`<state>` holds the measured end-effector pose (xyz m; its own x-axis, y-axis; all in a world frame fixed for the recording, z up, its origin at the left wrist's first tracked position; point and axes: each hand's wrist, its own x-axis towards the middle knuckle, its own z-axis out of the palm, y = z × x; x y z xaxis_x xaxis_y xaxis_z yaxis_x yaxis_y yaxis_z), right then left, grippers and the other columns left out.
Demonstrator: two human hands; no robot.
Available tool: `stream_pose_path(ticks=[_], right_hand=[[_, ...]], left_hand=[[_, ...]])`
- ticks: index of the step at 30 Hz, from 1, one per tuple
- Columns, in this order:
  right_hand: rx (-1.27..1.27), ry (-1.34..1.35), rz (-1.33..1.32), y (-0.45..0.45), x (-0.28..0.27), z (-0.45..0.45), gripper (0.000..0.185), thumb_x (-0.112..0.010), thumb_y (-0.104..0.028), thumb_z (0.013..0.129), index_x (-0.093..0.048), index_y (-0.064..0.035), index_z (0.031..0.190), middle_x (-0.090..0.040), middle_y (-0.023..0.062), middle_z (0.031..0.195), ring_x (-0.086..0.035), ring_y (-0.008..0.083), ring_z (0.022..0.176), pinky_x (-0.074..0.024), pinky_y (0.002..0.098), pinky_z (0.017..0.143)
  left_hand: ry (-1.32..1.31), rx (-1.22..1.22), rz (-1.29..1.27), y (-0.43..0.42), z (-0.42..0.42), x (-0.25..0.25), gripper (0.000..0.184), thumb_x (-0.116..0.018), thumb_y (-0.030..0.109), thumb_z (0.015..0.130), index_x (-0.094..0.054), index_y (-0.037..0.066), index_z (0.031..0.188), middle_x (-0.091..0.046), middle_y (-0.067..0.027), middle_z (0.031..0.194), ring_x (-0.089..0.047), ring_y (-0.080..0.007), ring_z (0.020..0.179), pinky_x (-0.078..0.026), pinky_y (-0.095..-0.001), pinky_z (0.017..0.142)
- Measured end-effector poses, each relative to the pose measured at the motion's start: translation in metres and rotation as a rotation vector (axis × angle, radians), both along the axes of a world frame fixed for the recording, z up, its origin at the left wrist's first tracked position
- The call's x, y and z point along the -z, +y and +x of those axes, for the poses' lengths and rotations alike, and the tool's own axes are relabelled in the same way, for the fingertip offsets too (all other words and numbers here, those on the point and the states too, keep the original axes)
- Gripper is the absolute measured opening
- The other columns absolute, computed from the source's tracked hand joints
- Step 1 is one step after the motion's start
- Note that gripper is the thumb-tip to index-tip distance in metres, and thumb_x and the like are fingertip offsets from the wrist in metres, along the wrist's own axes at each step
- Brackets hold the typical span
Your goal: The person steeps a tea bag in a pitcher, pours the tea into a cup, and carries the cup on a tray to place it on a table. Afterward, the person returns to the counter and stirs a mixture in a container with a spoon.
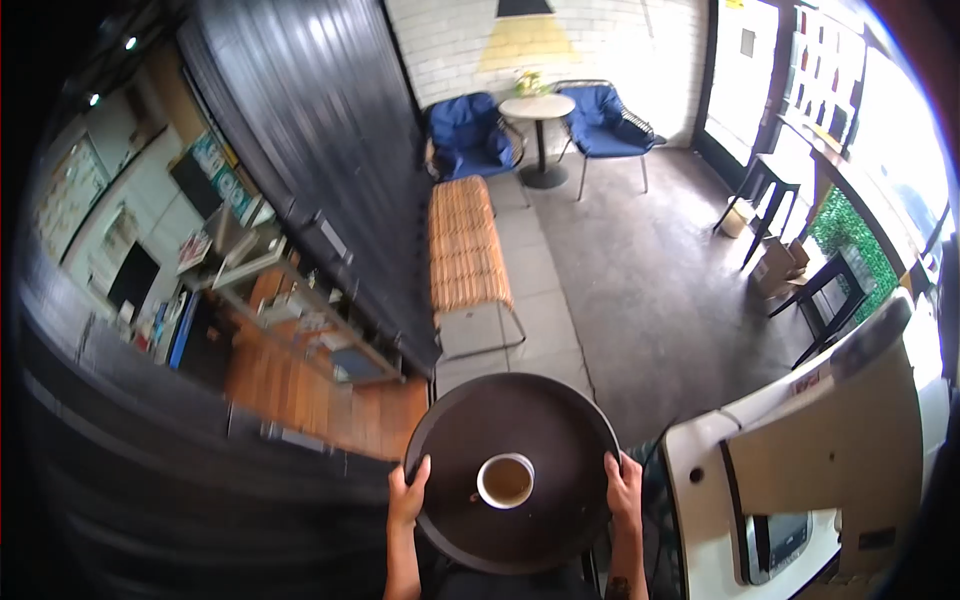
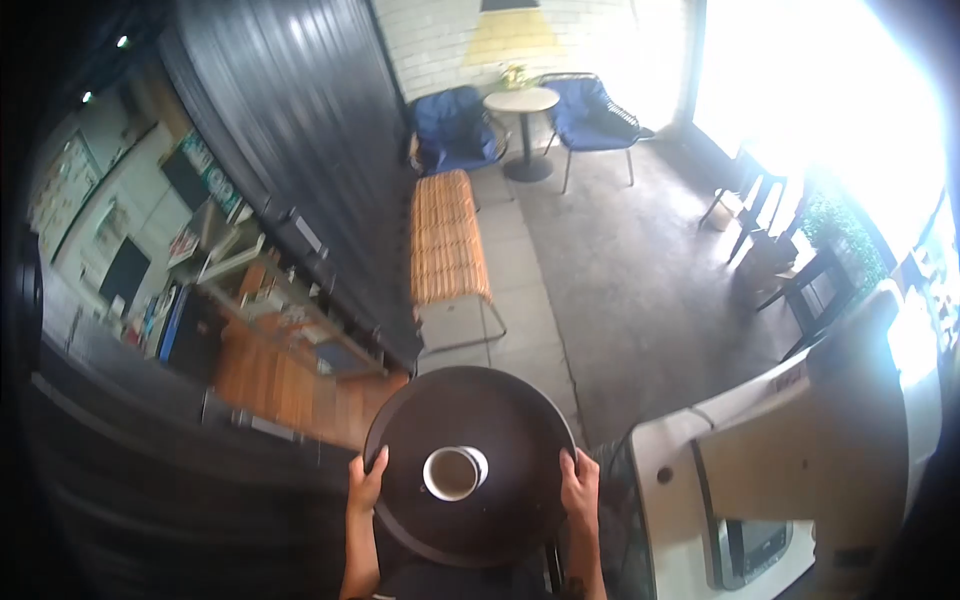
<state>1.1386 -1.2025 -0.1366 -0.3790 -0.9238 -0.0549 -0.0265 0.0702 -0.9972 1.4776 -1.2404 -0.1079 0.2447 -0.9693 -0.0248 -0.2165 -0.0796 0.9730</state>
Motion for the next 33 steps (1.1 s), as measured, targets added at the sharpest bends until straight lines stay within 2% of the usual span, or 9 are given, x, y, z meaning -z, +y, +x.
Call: stream_pose_path(ticks=[8,9,10,13,15,20,22,27,33], right_hand=[[0.176,0.035,-0.014,-0.150,-0.026,-0.041,0.033,-0.055,-0.021,0.098,-0.045,-0.0004,0.074,-0.033,-0.0043,0.064,-0.031,0.0057,0.063,-0.0259,0.0289,0.053],[0.206,0.023,0.004,-0.165,-0.027,-0.045,0.034,-0.056,-0.022,0.098,-0.045,-0.0003,0.074,-0.033,-0.0045,0.063,-0.031,0.0058,0.063,-0.0260,0.0291,0.053],[0.238,0.009,0.017,-0.174,-0.026,-0.055,0.034,-0.056,-0.023,0.098,-0.046,-0.0002,0.075,-0.033,-0.0046,0.063,-0.031,0.0059,0.063,-0.0260,0.0293,0.053],[0.310,-0.001,0.059,-0.220,-0.018,-0.076,0.036,-0.056,-0.024,0.098,-0.044,-0.0006,0.074,-0.033,-0.0049,0.063,-0.031,0.0056,0.062,-0.0266,0.0290,0.052],[0.374,0.010,0.037,-0.255,-0.010,-0.087,0.036,-0.056,-0.024,0.098,-0.044,-0.0008,0.073,-0.033,-0.0051,0.062,-0.031,0.0056,0.061,-0.0267,0.0290,0.052],[0.502,-0.046,0.026,-0.355,-0.018,-0.123,0.033,-0.056,-0.021,0.099,-0.052,-0.0002,0.074,-0.040,-0.0093,0.066,-0.034,0.0028,0.063,-0.0282,0.0253,0.053],[0.497,0.043,0.039,-0.393,0.006,-0.149,0.029,-0.056,-0.021,0.099,-0.058,0.0007,0.079,-0.043,-0.0095,0.067,-0.037,0.0029,0.064,-0.0299,0.0249,0.054],[0.567,0.036,0.055,-0.484,-0.021,-0.197,0.034,-0.057,-0.020,0.099,-0.050,-0.0032,0.071,-0.037,-0.0102,0.066,-0.032,0.0019,0.064,-0.0262,0.0240,0.054],[0.590,-0.013,0.045,-0.612,-0.014,-0.274,0.035,-0.056,-0.021,0.100,-0.047,-0.0043,0.070,-0.036,-0.0109,0.066,-0.031,0.0016,0.064,-0.0262,0.0240,0.054]], left_hand=[[0.093,-0.002,0.169,-0.194,-0.059,-0.026,0.027,-0.070,0.024,0.089,-0.068,-0.003,0.094,-0.067,-0.0046,0.091,-0.060,-0.0122,0.082,-0.049,-0.0290,0.075],[0.137,-0.027,0.265,-0.223,-0.046,0.012,0.033,-0.071,0.026,0.088,-0.067,-0.004,0.101,-0.067,-0.0078,0.099,-0.062,-0.0146,0.090,-0.049,-0.0299,0.081],[0.218,0.107,0.294,-0.239,-0.067,-0.014,0.040,-0.070,0.028,0.087,-0.065,-0.005,0.111,-0.066,-0.0106,0.109,-0.062,-0.0174,0.099,-0.047,-0.0306,0.089],[0.451,0.302,0.270,-0.319,-0.079,0.025,0.044,-0.066,0.028,0.087,-0.060,-0.004,0.118,-0.066,-0.0139,0.112,-0.065,-0.0220,0.101,-0.052,-0.0351,0.087],[0.805,0.397,0.435,-0.374,-0.094,0.041,0.041,-0.062,0.025,0.089,-0.060,-0.001,0.121,-0.066,-0.0122,0.114,-0.065,-0.0235,0.103,-0.052,-0.0365,0.091],[0.834,0.470,0.534,-0.494,-0.161,0.031,0.047,-0.063,0.021,0.087,-0.056,-0.002,0.127,-0.062,-0.0113,0.123,-0.061,-0.0238,0.110,-0.046,-0.0362,0.101],[0.707,0.442,0.397,-0.545,-0.185,0.045,0.052,-0.064,0.019,0.087,-0.051,-0.001,0.133,-0.059,-0.0123,0.129,-0.059,-0.0248,0.115,-0.046,-0.0381,0.101],[0.784,0.588,0.670,-0.643,-0.252,-0.010,0.058,-0.061,0.030,0.092,-0.046,0.000,0.138,-0.054,-0.0158,0.135,-0.055,-0.0272,0.121,-0.045,-0.0400,0.103],[0.817,0.655,0.682,-0.773,-0.317,0.041,0.067,-0.057,0.042,0.095,-0.037,0.002,0.145,-0.046,-0.0151,0.143,-0.048,-0.0275,0.130,-0.042,-0.0400,0.106]])
